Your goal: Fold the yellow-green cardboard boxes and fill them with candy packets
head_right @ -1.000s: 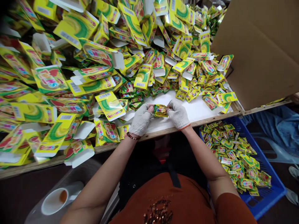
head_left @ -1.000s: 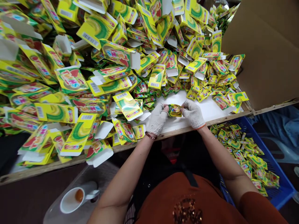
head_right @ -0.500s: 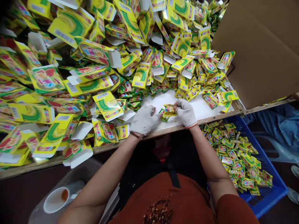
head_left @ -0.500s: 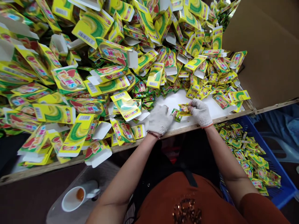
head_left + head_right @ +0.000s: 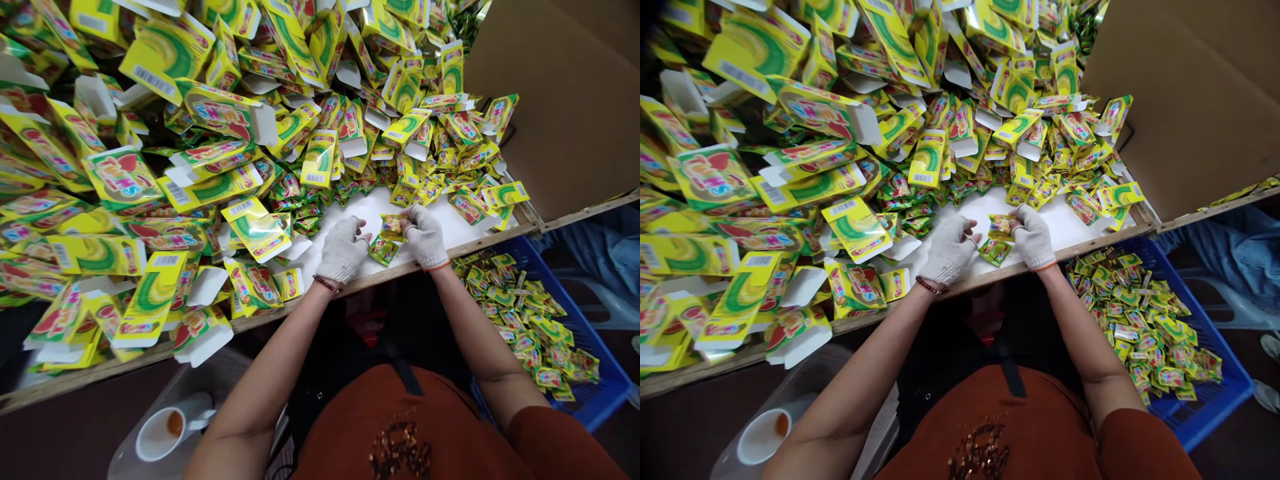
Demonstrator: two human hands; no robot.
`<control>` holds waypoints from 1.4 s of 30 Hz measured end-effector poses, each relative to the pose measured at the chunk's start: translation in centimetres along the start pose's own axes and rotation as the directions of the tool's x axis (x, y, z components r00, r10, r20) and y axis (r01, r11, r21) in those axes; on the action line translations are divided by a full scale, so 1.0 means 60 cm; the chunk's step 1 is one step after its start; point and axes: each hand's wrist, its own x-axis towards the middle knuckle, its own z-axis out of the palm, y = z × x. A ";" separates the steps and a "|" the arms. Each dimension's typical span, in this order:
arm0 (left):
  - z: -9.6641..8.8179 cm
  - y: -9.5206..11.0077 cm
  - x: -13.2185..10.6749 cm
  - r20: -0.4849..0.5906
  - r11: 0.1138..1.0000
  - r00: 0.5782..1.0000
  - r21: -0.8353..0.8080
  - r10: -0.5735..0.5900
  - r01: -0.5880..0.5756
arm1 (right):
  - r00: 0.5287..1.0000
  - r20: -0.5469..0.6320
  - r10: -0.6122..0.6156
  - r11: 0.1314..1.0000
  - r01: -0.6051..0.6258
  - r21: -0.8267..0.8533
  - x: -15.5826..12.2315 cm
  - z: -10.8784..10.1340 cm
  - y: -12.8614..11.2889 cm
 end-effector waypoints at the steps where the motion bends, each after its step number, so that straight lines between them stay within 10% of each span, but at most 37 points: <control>1: 0.001 0.007 -0.002 0.057 0.996 0.997 0.073 0.049 -0.053 | 0.998 -0.040 0.053 0.997 -0.051 0.062 0.001 -0.002 0.004; 5: 0.011 0.030 -0.007 0.179 0.953 0.966 0.208 0.186 -0.222 | 0.990 -0.029 0.138 0.981 -0.132 0.145 0.002 -0.010 0.015; 9: 0.012 0.018 -0.003 0.069 0.989 0.998 -0.146 -0.007 0.017 | 0.999 0.024 0.041 0.997 -0.042 0.061 -0.006 -0.010 0.009; 13: 0.010 -0.009 0.003 0.049 0.833 0.980 -0.520 -0.195 0.192 | 0.994 0.080 -0.072 0.996 0.075 -0.039 -0.012 -0.003 -0.001; 25: 0.019 0.001 -0.010 0.149 0.596 0.986 -0.786 -0.080 0.167 | 0.976 0.150 -0.159 0.944 0.195 -0.266 -0.021 0.011 -0.004; 30: 0.025 0.024 -0.025 -0.041 0.772 0.997 -0.635 -0.072 0.029 | 0.978 0.134 -0.161 0.915 0.198 -0.351 -0.025 0.011 -0.013; 37: 0.034 0.028 -0.024 -0.201 0.758 0.974 -0.650 -0.102 -0.055 | 0.994 0.061 -0.091 0.985 0.099 -0.139 -0.029 0.024 -0.028; 42: 0.031 0.020 -0.022 -0.222 0.749 0.964 -0.661 -0.148 -0.037 | 0.969 0.248 0.009 0.976 -0.062 0.207 -0.025 0.051 -0.031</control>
